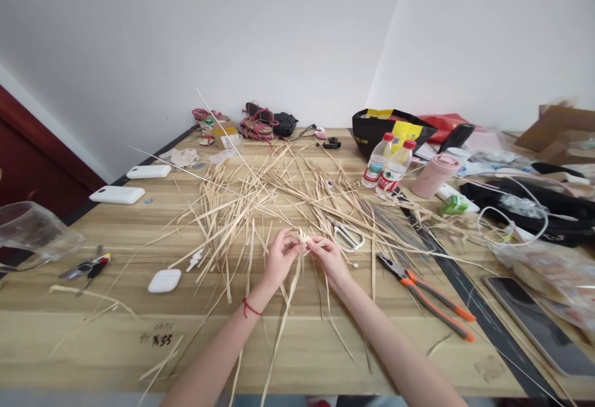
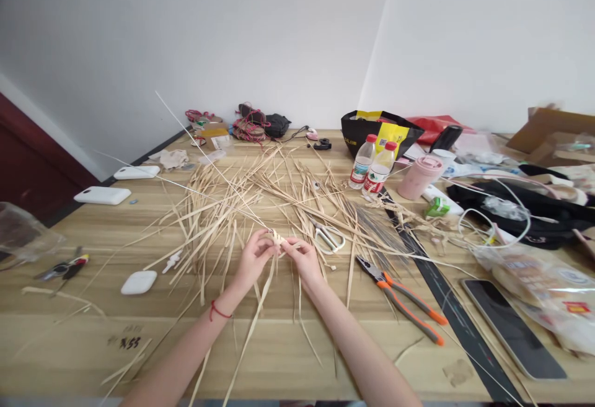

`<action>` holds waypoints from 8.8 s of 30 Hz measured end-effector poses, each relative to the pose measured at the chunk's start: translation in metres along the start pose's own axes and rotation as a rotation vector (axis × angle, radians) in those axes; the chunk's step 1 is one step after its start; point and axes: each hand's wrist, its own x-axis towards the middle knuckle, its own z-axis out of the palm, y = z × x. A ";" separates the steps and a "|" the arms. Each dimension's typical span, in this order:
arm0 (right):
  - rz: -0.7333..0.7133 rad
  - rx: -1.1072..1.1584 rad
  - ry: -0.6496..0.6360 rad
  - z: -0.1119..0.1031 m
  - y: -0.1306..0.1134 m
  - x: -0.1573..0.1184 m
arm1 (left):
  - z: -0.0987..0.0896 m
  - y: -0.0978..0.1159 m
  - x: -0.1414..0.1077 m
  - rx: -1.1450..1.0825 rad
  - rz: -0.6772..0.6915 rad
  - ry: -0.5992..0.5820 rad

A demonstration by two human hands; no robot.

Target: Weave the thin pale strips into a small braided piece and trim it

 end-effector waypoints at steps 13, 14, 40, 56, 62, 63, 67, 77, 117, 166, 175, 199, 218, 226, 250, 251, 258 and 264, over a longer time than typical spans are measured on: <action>0.057 0.015 -0.153 -0.001 -0.007 0.000 | -0.010 0.008 0.004 -0.046 -0.123 -0.214; 0.064 0.008 -0.169 -0.001 -0.008 0.000 | -0.012 0.008 0.005 -0.043 -0.131 -0.238; 0.010 0.029 -0.016 -0.008 -0.003 0.007 | -0.008 -0.001 0.004 0.045 -0.027 -0.038; 0.022 -0.147 -0.112 -0.006 -0.004 0.005 | -0.011 0.005 0.006 -0.010 -0.063 0.032; 0.005 -0.152 -0.131 -0.005 -0.007 0.003 | -0.010 0.002 0.006 0.020 -0.047 -0.034; -0.005 -0.160 -0.126 -0.006 -0.007 0.003 | -0.010 0.003 0.006 0.011 -0.047 -0.045; -0.050 -0.191 -0.104 -0.006 -0.007 0.004 | -0.010 0.008 0.006 -0.030 -0.052 -0.101; -0.094 -0.199 -0.133 -0.003 -0.011 0.001 | -0.013 0.009 0.008 -0.063 -0.083 -0.044; 0.068 -0.079 -0.149 -0.007 -0.011 0.004 | -0.014 0.009 0.010 -0.035 -0.076 0.054; -0.002 -0.064 -0.075 -0.011 0.002 0.008 | -0.011 -0.006 0.008 -0.140 -0.177 -0.130; -0.041 -0.072 -0.030 -0.011 0.003 0.009 | -0.015 -0.008 0.009 -0.112 -0.230 -0.132; 0.209 0.170 -0.127 -0.005 -0.002 0.003 | -0.017 -0.003 0.007 -0.064 -0.211 -0.283; -0.159 -0.413 -0.199 0.005 -0.009 -0.006 | -0.020 0.007 0.009 0.270 0.019 -0.137; -0.189 -0.529 -0.169 -0.001 -0.007 -0.003 | -0.015 0.013 0.005 0.348 0.037 -0.147; 0.013 -0.272 -0.394 0.001 -0.010 -0.003 | -0.010 -0.003 0.004 0.201 -0.033 -0.027; -0.002 -0.275 -0.375 0.001 -0.009 -0.003 | -0.010 -0.002 0.004 0.205 -0.022 -0.026; -0.136 -0.244 -0.272 0.004 -0.007 -0.004 | -0.010 0.009 0.002 0.306 0.038 -0.081; -0.220 -0.270 -0.299 0.002 -0.007 -0.004 | -0.013 0.008 0.004 0.433 0.075 -0.103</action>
